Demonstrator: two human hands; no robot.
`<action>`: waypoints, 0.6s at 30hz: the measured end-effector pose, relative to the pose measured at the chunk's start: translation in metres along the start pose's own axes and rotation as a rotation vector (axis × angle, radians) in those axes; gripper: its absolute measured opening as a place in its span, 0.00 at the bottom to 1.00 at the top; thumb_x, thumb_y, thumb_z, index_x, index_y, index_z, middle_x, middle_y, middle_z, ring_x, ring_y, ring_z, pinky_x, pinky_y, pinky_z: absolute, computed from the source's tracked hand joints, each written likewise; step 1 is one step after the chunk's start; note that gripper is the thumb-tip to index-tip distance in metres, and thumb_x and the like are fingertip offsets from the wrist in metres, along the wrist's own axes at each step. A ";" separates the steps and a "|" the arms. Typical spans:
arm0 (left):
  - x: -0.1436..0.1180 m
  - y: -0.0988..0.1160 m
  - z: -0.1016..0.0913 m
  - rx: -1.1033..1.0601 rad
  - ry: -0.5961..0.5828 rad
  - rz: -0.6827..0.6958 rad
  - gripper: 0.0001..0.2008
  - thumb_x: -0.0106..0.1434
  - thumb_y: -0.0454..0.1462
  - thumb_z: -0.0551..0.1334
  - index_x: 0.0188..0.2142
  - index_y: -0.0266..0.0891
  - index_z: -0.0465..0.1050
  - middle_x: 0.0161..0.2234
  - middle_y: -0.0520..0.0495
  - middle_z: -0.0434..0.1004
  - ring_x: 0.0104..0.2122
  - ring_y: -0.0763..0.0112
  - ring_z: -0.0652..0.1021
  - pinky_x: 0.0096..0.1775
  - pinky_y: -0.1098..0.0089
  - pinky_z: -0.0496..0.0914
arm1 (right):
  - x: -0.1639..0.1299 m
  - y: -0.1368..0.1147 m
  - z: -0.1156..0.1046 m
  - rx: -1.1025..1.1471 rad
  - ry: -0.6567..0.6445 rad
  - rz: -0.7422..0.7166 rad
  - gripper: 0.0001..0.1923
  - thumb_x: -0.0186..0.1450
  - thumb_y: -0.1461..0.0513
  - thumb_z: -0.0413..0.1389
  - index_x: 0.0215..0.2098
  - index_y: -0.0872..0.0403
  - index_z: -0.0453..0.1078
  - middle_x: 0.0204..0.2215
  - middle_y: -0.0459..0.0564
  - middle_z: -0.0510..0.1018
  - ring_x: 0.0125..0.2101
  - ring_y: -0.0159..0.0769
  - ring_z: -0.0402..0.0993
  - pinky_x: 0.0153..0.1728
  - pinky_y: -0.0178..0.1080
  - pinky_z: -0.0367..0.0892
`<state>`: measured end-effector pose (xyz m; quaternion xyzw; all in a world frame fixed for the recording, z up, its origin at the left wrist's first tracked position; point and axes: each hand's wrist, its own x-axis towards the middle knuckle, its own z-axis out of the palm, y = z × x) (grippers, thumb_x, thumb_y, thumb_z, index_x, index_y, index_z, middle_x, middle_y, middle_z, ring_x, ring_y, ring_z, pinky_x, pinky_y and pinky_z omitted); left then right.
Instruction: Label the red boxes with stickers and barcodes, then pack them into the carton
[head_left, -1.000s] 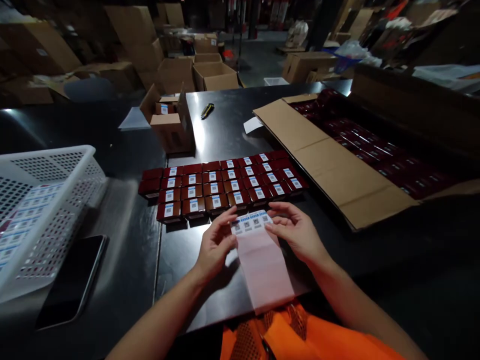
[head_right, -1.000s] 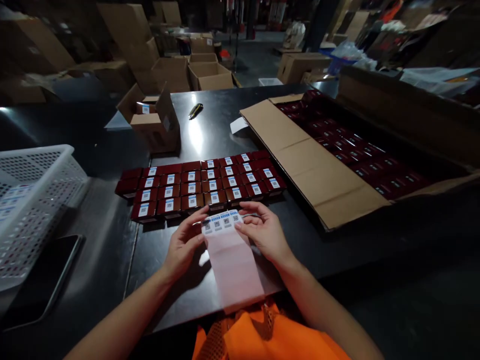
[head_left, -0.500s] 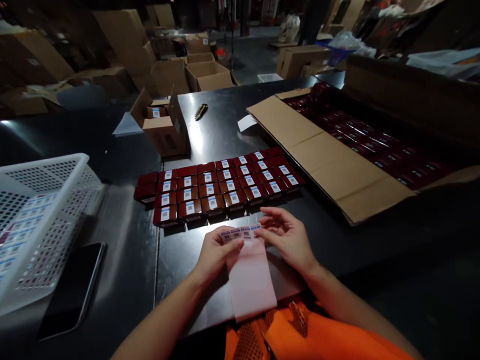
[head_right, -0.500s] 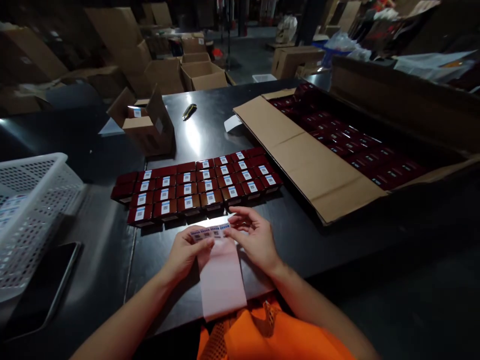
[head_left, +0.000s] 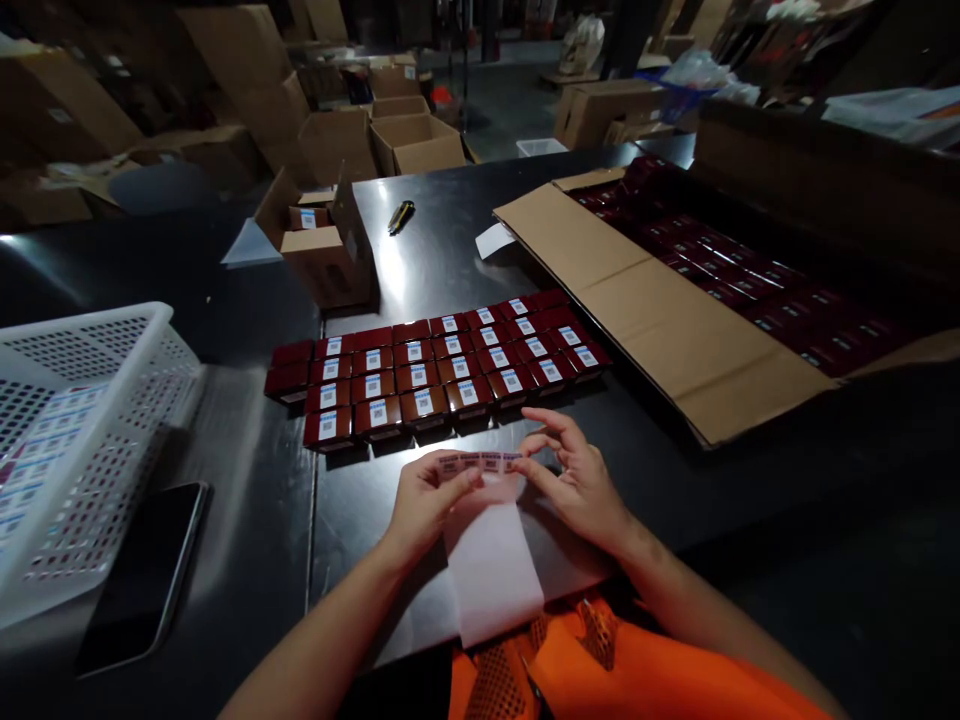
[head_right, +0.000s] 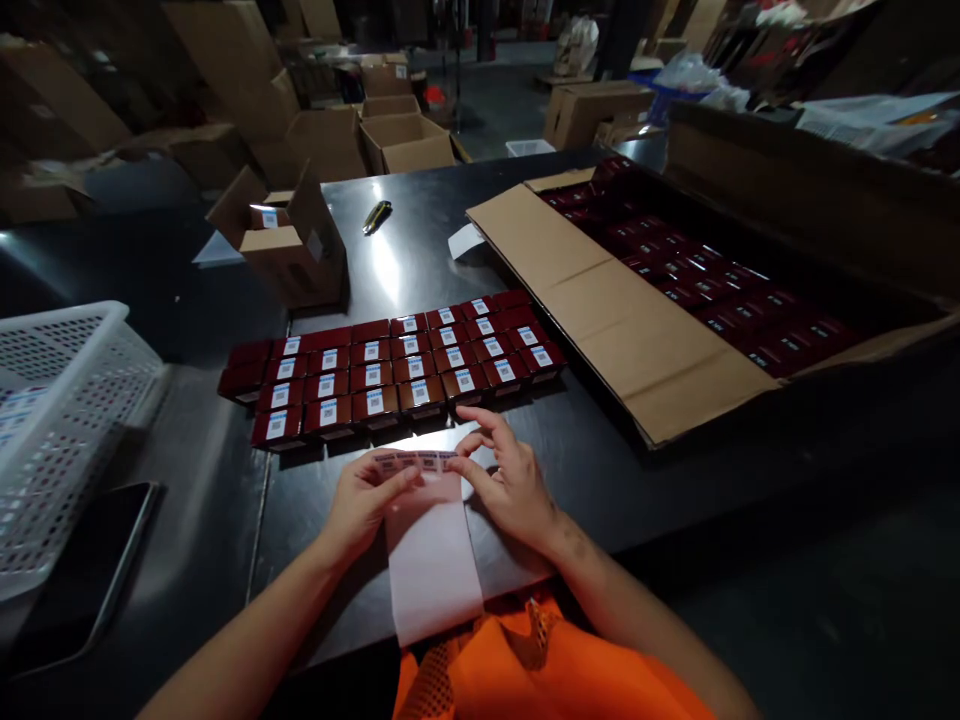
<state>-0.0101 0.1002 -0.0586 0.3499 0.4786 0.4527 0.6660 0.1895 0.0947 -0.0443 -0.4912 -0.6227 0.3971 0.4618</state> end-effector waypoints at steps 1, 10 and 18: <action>0.000 0.000 0.000 0.004 0.003 0.004 0.18 0.45 0.44 0.78 0.31 0.36 0.81 0.25 0.47 0.82 0.25 0.74 0.78 0.31 0.75 0.72 | 0.000 0.001 0.001 -0.015 0.025 -0.017 0.25 0.65 0.60 0.62 0.59 0.46 0.64 0.32 0.44 0.78 0.32 0.34 0.76 0.35 0.36 0.72; 0.003 -0.005 -0.002 0.009 0.004 0.018 0.17 0.46 0.44 0.78 0.31 0.37 0.80 0.24 0.49 0.80 0.25 0.76 0.77 0.30 0.77 0.71 | 0.007 -0.003 0.016 0.377 0.127 0.065 0.32 0.57 0.63 0.68 0.56 0.45 0.61 0.32 0.42 0.78 0.34 0.33 0.76 0.39 0.37 0.73; 0.001 -0.004 -0.003 0.052 0.018 0.026 0.17 0.46 0.44 0.77 0.31 0.36 0.81 0.25 0.47 0.82 0.25 0.73 0.78 0.31 0.75 0.72 | -0.003 0.004 0.014 0.052 0.160 0.024 0.32 0.63 0.58 0.64 0.61 0.46 0.58 0.28 0.41 0.77 0.32 0.36 0.77 0.41 0.42 0.72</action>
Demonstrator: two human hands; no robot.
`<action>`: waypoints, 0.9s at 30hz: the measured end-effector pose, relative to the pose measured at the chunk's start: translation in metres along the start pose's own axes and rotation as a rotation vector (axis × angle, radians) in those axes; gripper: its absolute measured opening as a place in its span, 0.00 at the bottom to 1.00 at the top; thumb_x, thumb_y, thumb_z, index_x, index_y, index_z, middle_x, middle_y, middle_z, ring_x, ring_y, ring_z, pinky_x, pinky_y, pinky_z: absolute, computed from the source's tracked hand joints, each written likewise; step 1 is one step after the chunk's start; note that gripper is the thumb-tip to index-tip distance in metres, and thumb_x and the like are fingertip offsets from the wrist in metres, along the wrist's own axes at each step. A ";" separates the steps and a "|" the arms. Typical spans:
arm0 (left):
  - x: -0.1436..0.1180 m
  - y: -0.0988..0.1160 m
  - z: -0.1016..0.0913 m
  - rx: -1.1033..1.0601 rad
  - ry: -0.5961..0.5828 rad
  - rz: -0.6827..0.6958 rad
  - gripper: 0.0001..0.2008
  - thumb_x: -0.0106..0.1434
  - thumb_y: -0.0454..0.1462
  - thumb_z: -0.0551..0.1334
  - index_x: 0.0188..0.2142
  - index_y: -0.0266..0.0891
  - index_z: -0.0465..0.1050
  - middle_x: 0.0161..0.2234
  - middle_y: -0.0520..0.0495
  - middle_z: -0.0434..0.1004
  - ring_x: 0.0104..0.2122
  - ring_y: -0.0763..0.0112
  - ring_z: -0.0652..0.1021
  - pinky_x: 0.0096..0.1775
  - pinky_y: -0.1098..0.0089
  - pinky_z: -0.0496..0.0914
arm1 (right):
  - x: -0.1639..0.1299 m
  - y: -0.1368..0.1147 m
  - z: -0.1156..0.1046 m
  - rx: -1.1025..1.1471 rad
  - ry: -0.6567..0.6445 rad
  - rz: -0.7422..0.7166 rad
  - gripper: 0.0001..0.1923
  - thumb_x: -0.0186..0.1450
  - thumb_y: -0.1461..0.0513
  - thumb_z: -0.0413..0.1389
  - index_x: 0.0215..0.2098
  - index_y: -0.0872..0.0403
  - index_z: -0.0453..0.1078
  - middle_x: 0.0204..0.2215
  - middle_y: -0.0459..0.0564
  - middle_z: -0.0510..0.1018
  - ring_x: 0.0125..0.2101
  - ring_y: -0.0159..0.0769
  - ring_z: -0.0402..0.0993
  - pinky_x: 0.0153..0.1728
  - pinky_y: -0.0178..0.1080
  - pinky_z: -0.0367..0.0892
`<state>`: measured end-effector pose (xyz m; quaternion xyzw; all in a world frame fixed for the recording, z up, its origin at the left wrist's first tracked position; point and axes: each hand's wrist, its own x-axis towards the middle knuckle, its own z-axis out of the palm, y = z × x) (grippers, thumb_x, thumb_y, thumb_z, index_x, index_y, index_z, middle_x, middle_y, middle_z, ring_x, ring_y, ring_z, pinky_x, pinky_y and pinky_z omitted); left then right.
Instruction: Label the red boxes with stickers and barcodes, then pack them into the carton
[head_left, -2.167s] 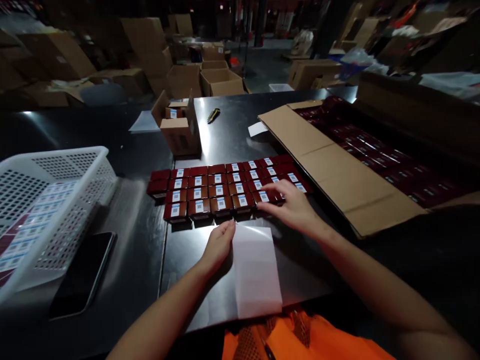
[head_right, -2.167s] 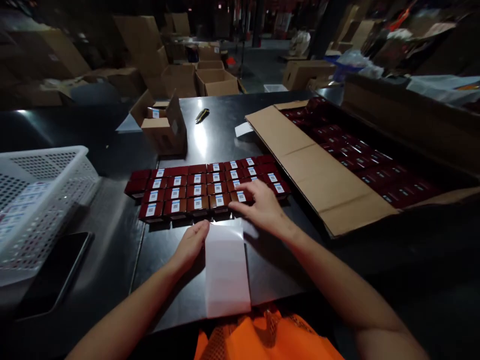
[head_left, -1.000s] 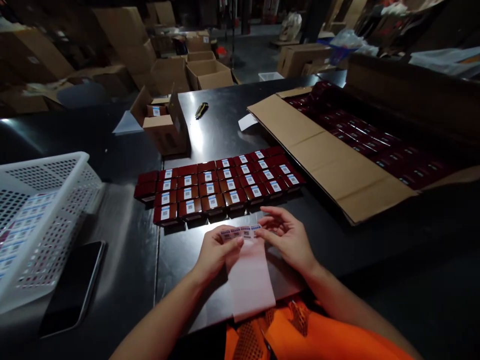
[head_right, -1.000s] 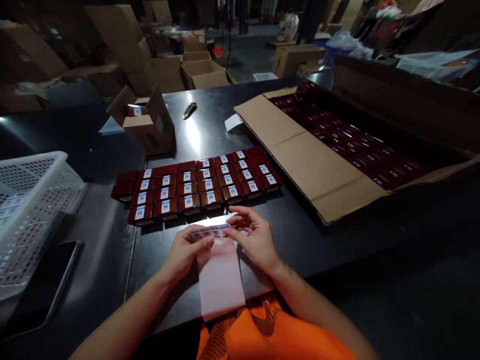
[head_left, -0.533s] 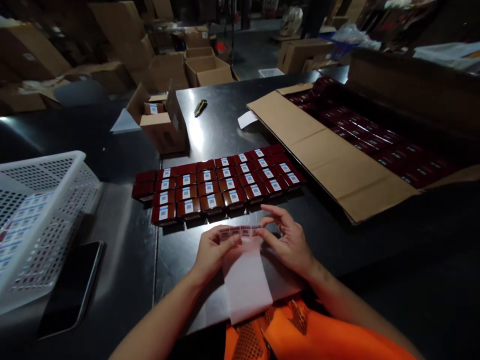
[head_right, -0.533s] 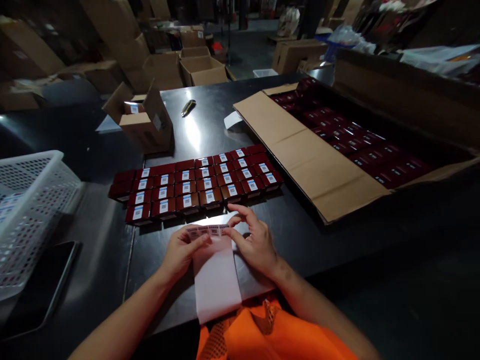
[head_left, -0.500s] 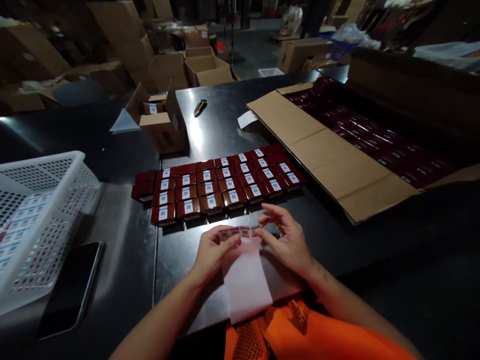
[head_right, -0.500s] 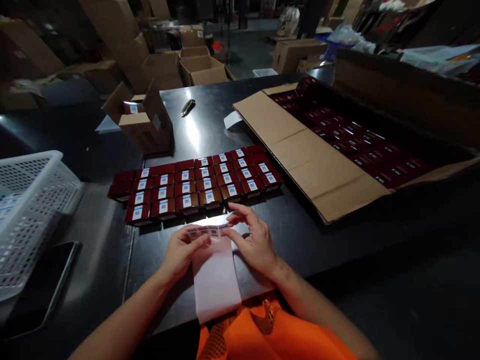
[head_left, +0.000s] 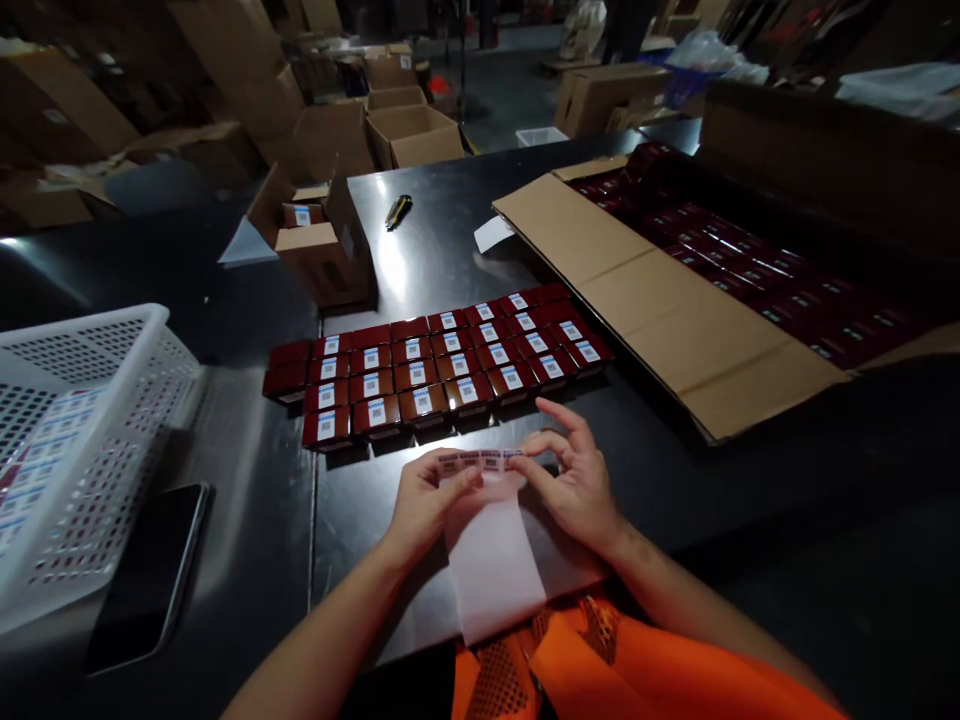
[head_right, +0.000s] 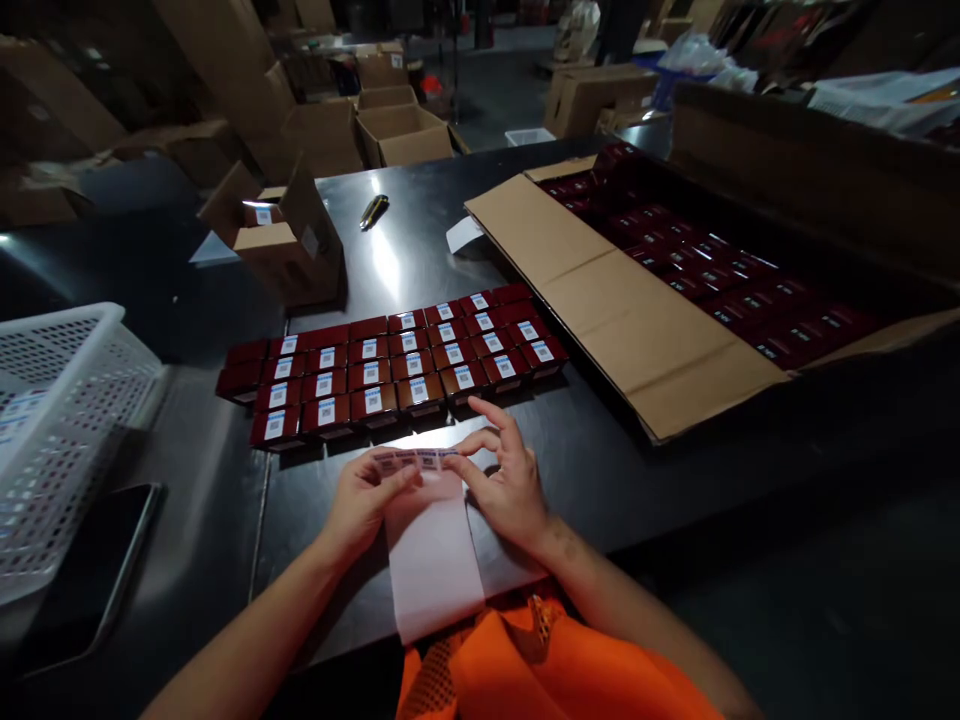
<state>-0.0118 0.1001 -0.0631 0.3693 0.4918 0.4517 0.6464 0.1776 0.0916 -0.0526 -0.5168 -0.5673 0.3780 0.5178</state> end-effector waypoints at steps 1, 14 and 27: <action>0.000 0.000 0.000 0.012 0.002 0.007 0.16 0.46 0.44 0.77 0.30 0.36 0.81 0.25 0.47 0.82 0.25 0.73 0.78 0.31 0.74 0.72 | -0.001 0.000 -0.001 -0.050 -0.019 -0.038 0.30 0.64 0.59 0.62 0.61 0.46 0.57 0.28 0.42 0.77 0.32 0.36 0.77 0.39 0.41 0.72; 0.001 -0.001 -0.001 0.061 0.039 -0.044 0.19 0.47 0.49 0.75 0.25 0.33 0.81 0.23 0.46 0.79 0.23 0.72 0.74 0.28 0.73 0.68 | 0.011 -0.008 -0.013 -0.107 -0.245 0.150 0.12 0.66 0.57 0.59 0.47 0.49 0.69 0.24 0.43 0.79 0.26 0.35 0.75 0.28 0.37 0.68; 0.003 -0.012 0.001 -0.231 -0.001 -0.307 0.17 0.51 0.45 0.75 0.36 0.35 0.80 0.31 0.43 0.83 0.28 0.65 0.80 0.33 0.68 0.74 | 0.160 -0.015 -0.102 -0.048 0.014 -0.006 0.10 0.60 0.56 0.65 0.35 0.51 0.70 0.31 0.44 0.77 0.33 0.33 0.73 0.39 0.37 0.70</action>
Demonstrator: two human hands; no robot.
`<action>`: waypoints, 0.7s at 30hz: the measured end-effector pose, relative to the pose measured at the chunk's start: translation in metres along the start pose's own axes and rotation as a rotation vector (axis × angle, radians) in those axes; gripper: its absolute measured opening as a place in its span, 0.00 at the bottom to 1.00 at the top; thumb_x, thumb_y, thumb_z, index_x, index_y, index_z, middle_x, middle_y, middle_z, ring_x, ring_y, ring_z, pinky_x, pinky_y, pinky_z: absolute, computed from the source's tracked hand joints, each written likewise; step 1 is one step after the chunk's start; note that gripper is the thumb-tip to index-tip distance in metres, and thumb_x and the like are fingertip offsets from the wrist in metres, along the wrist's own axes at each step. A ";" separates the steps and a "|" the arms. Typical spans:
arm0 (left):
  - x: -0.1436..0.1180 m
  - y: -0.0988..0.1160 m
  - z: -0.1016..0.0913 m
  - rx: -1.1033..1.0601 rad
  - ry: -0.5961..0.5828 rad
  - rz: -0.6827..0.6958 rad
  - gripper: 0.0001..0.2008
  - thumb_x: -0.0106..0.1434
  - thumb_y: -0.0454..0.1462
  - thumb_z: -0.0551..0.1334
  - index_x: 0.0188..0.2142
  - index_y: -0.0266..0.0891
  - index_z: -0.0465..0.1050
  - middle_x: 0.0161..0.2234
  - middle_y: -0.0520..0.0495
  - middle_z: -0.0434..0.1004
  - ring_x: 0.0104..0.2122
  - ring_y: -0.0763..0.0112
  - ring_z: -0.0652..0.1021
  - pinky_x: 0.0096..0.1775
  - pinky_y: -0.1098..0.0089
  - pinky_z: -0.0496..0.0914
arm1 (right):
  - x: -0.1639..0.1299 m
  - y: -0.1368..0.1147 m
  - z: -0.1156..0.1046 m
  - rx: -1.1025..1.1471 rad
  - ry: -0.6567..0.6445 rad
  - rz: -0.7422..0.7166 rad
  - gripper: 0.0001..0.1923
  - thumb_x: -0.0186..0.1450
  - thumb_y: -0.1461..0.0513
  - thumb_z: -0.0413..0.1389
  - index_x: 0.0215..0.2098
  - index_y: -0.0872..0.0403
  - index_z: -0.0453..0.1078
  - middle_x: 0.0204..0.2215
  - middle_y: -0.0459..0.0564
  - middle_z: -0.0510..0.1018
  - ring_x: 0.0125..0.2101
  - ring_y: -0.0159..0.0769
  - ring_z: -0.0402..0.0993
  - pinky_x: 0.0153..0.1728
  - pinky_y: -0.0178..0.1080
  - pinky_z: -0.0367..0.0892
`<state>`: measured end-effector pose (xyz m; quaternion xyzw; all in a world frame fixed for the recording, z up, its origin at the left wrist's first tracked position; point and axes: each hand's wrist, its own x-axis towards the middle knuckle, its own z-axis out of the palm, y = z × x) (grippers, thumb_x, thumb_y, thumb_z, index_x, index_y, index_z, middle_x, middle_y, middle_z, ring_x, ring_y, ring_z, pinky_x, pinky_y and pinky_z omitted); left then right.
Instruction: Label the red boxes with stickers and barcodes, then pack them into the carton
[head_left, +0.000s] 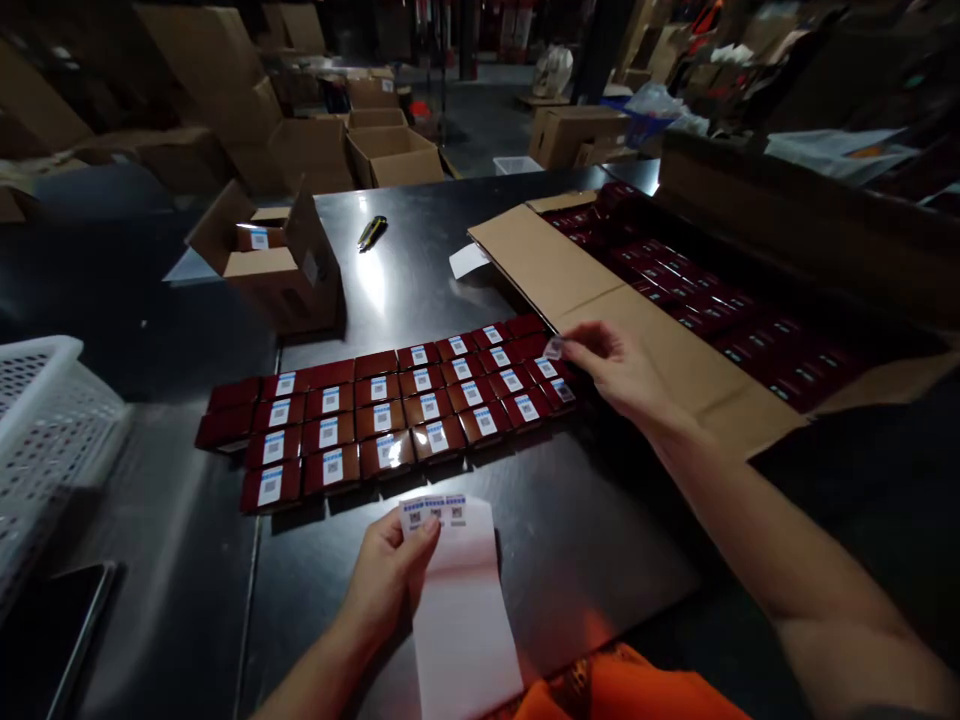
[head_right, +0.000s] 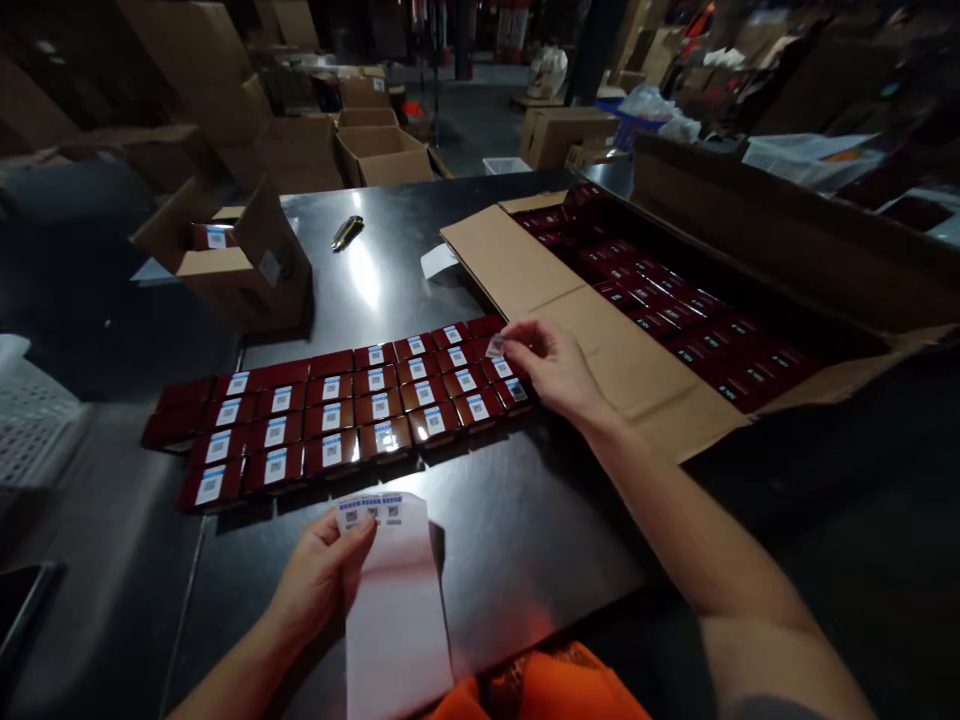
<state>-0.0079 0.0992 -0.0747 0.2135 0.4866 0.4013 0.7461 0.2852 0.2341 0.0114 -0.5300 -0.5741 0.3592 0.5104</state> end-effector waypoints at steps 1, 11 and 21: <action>0.000 0.000 0.000 0.012 -0.007 0.001 0.17 0.52 0.45 0.74 0.36 0.36 0.80 0.31 0.43 0.83 0.28 0.65 0.80 0.33 0.68 0.73 | 0.022 0.003 -0.006 -0.041 -0.077 0.054 0.09 0.60 0.59 0.64 0.36 0.52 0.70 0.30 0.43 0.76 0.31 0.31 0.73 0.37 0.35 0.69; -0.001 0.001 0.003 0.052 -0.026 -0.038 0.18 0.50 0.48 0.74 0.33 0.35 0.81 0.29 0.41 0.83 0.28 0.61 0.81 0.34 0.65 0.75 | 0.100 0.022 -0.016 -0.090 -0.370 0.448 0.35 0.49 0.73 0.67 0.50 0.52 0.58 0.19 0.38 0.75 0.20 0.31 0.68 0.23 0.34 0.62; 0.000 0.001 0.002 0.113 -0.017 -0.017 0.20 0.49 0.49 0.74 0.32 0.36 0.81 0.27 0.42 0.82 0.26 0.64 0.80 0.30 0.69 0.72 | 0.105 0.033 -0.007 -0.370 -0.392 0.342 0.36 0.45 0.68 0.71 0.47 0.51 0.57 0.17 0.36 0.71 0.19 0.34 0.67 0.23 0.37 0.61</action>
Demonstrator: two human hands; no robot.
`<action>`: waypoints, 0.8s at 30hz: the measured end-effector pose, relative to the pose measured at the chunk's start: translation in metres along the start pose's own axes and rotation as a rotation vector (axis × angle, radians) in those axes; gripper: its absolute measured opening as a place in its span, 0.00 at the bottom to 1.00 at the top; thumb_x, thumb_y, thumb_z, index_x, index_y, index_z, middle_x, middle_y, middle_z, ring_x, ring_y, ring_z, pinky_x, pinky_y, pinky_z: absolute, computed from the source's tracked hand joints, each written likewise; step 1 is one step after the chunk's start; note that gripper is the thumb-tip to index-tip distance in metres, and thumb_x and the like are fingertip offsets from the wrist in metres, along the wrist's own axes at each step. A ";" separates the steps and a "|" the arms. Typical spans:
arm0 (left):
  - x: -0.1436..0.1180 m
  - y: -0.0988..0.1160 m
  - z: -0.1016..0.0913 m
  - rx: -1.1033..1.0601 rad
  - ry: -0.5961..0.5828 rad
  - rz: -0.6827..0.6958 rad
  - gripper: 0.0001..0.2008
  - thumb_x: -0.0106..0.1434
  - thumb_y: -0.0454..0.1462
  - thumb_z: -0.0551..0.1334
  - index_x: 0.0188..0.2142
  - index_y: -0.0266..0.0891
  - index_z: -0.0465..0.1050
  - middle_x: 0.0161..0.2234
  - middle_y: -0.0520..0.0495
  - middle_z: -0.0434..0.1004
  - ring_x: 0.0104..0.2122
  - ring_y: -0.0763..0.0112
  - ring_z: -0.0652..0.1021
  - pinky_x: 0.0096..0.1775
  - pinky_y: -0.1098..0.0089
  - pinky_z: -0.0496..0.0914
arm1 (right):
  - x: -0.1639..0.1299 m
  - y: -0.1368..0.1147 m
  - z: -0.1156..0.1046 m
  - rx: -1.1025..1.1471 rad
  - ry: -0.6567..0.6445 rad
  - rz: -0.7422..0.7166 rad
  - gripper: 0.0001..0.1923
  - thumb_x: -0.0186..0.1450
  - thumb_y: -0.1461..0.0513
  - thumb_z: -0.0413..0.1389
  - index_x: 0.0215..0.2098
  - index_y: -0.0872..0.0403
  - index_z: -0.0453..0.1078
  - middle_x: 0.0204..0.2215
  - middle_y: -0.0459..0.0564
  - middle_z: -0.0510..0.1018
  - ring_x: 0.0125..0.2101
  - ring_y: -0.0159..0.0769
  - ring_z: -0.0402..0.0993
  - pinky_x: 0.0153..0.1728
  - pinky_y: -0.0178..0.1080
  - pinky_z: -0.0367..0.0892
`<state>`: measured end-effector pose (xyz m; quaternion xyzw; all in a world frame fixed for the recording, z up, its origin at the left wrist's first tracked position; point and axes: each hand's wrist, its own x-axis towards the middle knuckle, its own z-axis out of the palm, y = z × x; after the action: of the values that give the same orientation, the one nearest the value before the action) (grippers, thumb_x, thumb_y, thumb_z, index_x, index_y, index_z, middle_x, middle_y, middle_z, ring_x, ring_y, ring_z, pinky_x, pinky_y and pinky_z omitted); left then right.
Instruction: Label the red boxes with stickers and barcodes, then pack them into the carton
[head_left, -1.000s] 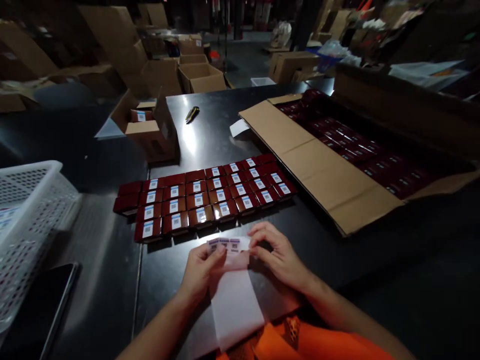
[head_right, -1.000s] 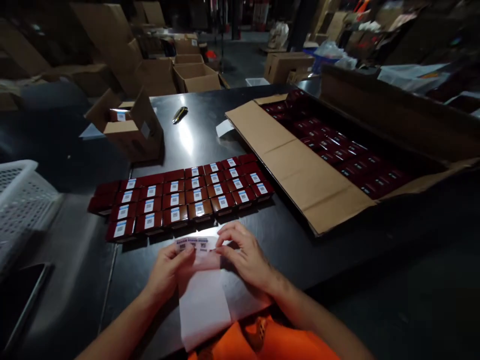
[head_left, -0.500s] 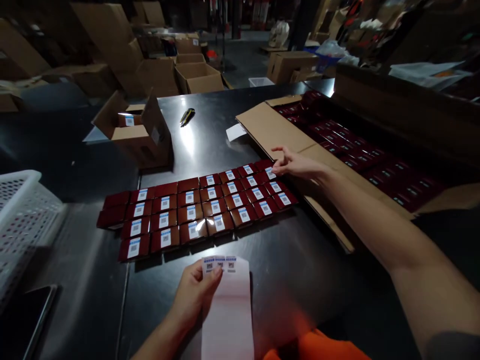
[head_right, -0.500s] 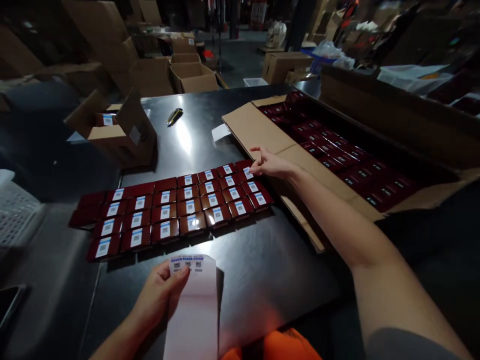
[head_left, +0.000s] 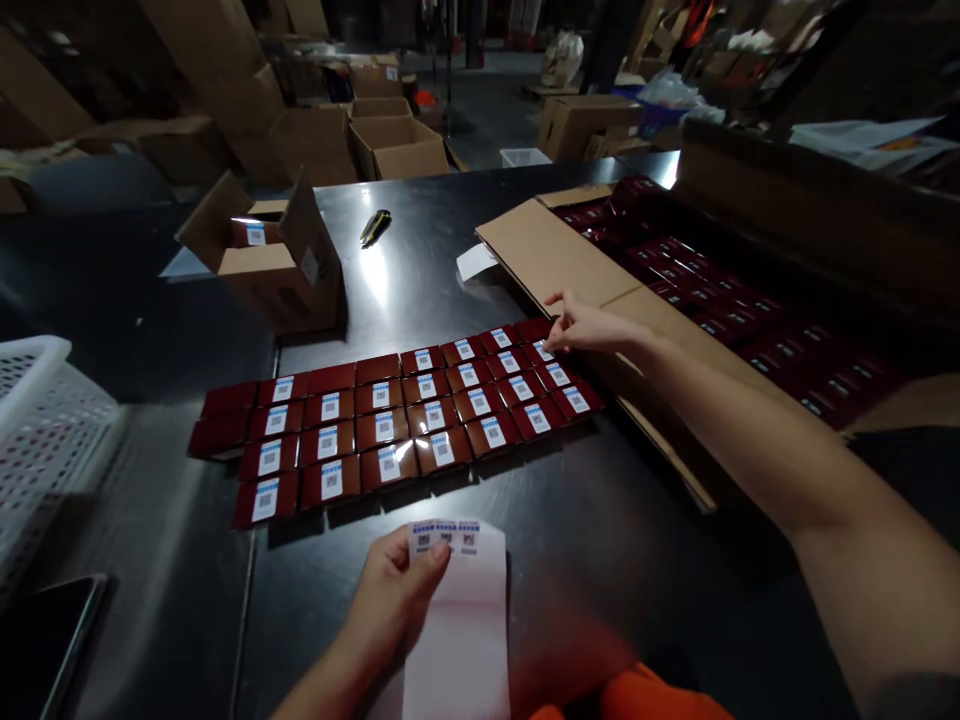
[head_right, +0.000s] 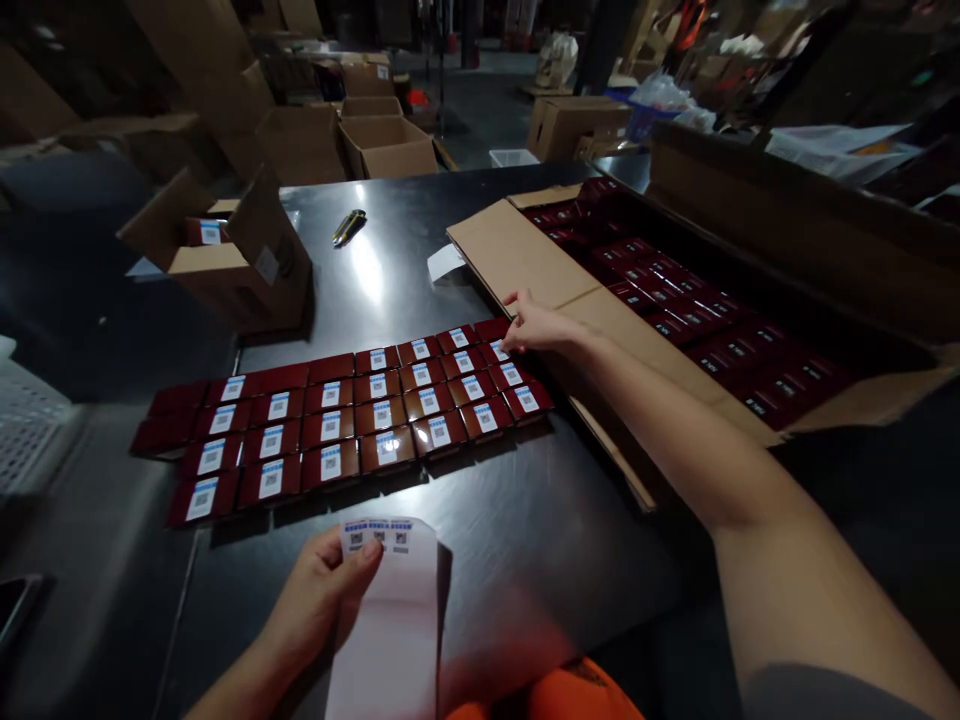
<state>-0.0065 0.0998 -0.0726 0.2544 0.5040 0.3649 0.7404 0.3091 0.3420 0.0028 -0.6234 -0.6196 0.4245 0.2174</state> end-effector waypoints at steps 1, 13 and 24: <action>0.000 0.000 0.000 0.003 0.000 0.004 0.20 0.49 0.49 0.74 0.32 0.36 0.80 0.27 0.42 0.82 0.26 0.65 0.80 0.30 0.69 0.72 | 0.003 -0.001 -0.001 -0.101 0.016 0.007 0.36 0.45 0.67 0.71 0.47 0.51 0.58 0.17 0.36 0.71 0.19 0.35 0.67 0.23 0.37 0.61; -0.003 0.013 0.013 -0.060 0.088 0.060 0.24 0.41 0.51 0.77 0.30 0.35 0.79 0.23 0.46 0.80 0.24 0.65 0.78 0.29 0.69 0.71 | -0.084 -0.029 0.065 -0.169 0.360 -0.367 0.17 0.59 0.51 0.65 0.41 0.51 0.73 0.28 0.45 0.76 0.29 0.37 0.73 0.32 0.40 0.67; 0.005 0.000 0.007 -0.149 0.076 0.187 0.20 0.50 0.48 0.74 0.34 0.34 0.78 0.30 0.46 0.81 0.29 0.69 0.77 0.36 0.69 0.71 | -0.158 -0.025 0.170 -0.039 0.050 -0.840 0.04 0.65 0.63 0.61 0.35 0.48 0.79 0.33 0.49 0.81 0.40 0.40 0.74 0.43 0.45 0.70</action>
<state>0.0006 0.1042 -0.0728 0.2306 0.4771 0.4781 0.7004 0.1787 0.1508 -0.0284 -0.3307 -0.8223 0.2718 0.3750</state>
